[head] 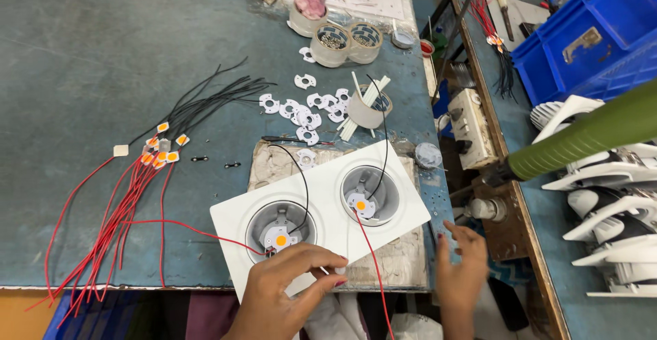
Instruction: The person assembles LED light fixtures by hand, inserting LED modules into a white dual-recessed housing and connecting red and black wires. They use a green electric screwdriver to secure components and adjust wiring inside the fixture.
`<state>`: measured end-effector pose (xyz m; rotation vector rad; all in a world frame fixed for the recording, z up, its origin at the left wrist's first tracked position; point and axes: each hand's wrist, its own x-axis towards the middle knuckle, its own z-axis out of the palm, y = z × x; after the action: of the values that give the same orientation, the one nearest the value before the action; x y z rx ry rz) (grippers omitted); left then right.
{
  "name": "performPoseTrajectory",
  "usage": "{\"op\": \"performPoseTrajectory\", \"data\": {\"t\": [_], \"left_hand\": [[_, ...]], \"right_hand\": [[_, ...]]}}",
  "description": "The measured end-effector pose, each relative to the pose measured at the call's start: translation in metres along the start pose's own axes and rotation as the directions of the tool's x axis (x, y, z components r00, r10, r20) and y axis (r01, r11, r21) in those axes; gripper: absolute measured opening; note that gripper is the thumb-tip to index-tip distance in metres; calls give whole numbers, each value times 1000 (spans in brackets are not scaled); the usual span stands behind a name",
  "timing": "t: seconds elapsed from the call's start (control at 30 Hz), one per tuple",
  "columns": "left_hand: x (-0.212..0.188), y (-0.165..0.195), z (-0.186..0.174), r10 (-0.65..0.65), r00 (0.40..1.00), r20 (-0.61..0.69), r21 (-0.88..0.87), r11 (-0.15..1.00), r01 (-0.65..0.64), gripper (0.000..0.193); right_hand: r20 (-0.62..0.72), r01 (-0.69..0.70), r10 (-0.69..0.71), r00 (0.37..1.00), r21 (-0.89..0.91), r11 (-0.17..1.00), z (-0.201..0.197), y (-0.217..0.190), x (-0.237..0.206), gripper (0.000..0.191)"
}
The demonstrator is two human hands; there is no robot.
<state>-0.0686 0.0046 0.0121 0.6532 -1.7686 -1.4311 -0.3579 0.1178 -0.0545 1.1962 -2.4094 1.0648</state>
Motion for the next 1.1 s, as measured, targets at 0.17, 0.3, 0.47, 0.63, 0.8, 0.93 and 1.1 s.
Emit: {"op": "performPoseTrajectory", "data": {"t": [0.17,0.3,0.47,0.63,0.8,0.93,1.1], "left_hand": [[-2,-10,9,-167,982,87,-333,924,187,24],[-2,-23,27,-133,968,211,-693,679,244,20],[1,-33,34,-327,932,158,-651,675,348,17],[9,-16,28,-239,944,227,-529,784,326,27],[17,4,16,12,991,136,241,969,-45,72],[22,6,16,136,968,212,693,677,-247,103],[17,-2,16,86,959,268,752,603,-265,96]], "right_hand": [[116,153,-255,960,546,824,-51,-53,-8,25],[195,337,-589,784,663,669,-47,-93,-15,27],[226,198,-446,866,664,721,-38,-119,-14,25],[156,275,-438,885,584,764,-38,-115,-9,24],[39,78,-130,991,624,778,-15,-91,18,15],[5,39,-50,999,558,829,9,-70,34,11],[130,-212,172,977,721,660,28,-51,35,12]]}}
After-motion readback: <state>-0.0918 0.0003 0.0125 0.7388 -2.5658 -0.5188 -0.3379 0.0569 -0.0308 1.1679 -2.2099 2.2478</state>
